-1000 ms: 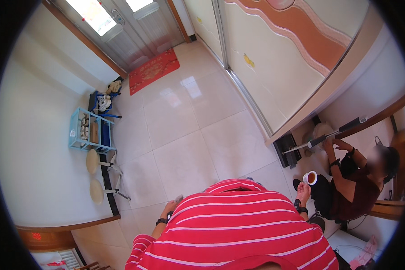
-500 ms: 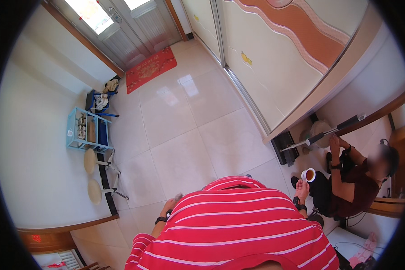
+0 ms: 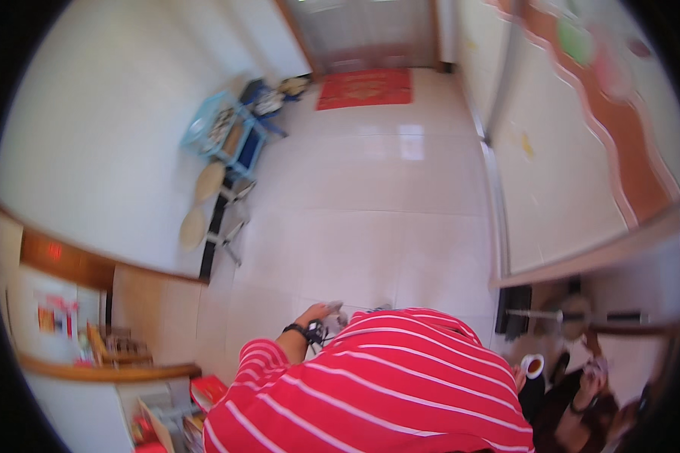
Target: The person cleans a table and a wooden door. The person picks up a cloth, wipes the surface of a pink table, then picks up a cup of liquid, and wipes the wooden door and its handle.
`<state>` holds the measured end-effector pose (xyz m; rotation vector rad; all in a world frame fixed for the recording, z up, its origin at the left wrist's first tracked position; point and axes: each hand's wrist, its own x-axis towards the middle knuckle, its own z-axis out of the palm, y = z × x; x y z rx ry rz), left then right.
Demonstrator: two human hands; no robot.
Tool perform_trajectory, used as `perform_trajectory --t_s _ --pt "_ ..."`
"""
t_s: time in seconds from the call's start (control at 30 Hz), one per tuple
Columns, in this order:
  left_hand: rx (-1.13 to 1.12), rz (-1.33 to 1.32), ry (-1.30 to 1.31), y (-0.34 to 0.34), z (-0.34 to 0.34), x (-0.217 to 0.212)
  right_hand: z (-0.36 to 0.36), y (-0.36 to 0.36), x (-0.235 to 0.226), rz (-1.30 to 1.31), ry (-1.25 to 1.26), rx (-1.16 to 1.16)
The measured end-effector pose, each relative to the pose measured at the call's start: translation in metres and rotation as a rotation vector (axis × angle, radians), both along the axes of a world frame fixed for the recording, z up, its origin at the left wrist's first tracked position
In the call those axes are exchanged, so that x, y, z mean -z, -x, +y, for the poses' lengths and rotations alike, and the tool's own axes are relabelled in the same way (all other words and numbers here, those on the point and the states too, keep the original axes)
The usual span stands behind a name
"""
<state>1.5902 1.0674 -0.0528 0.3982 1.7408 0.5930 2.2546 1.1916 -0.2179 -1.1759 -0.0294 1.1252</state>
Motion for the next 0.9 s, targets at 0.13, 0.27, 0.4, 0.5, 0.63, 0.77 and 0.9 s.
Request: perform_trajectory --t_s 0.13,0.27,0.4,0.5,0.63,0.77,0.9 --pt "-0.105 -0.035 0.084 -0.011 0.021 -0.069 0.011 0.012 -0.022 -0.143 0.151 -0.110" --pt "0.110 0.340 0.097 0.000 -0.004 -0.041 0.060 0.043 -0.023 -0.202 0.191 -0.286" --pt "0.029 0.268 0.042 -0.010 -0.032 -0.011 0.088 0.055 -0.015 -0.232 0.203 -0.410" --pt "-0.052 0.221 0.026 -0.017 -0.049 0.000 0.116 0.064 -0.008 -0.239 0.207 -0.501" --pt "-0.205 0.175 -0.003 -0.023 -0.086 0.003 0.146 0.089 0.000 -0.252 0.206 -0.670" --pt "-0.363 0.113 -0.088 -0.024 -0.118 0.020 0.167 0.122 0.007 -0.242 0.202 -0.865" --pt "-0.556 0.044 -0.093 -0.021 -0.144 0.017 0.182 0.184 0.008 -0.242 0.093 -1.074"
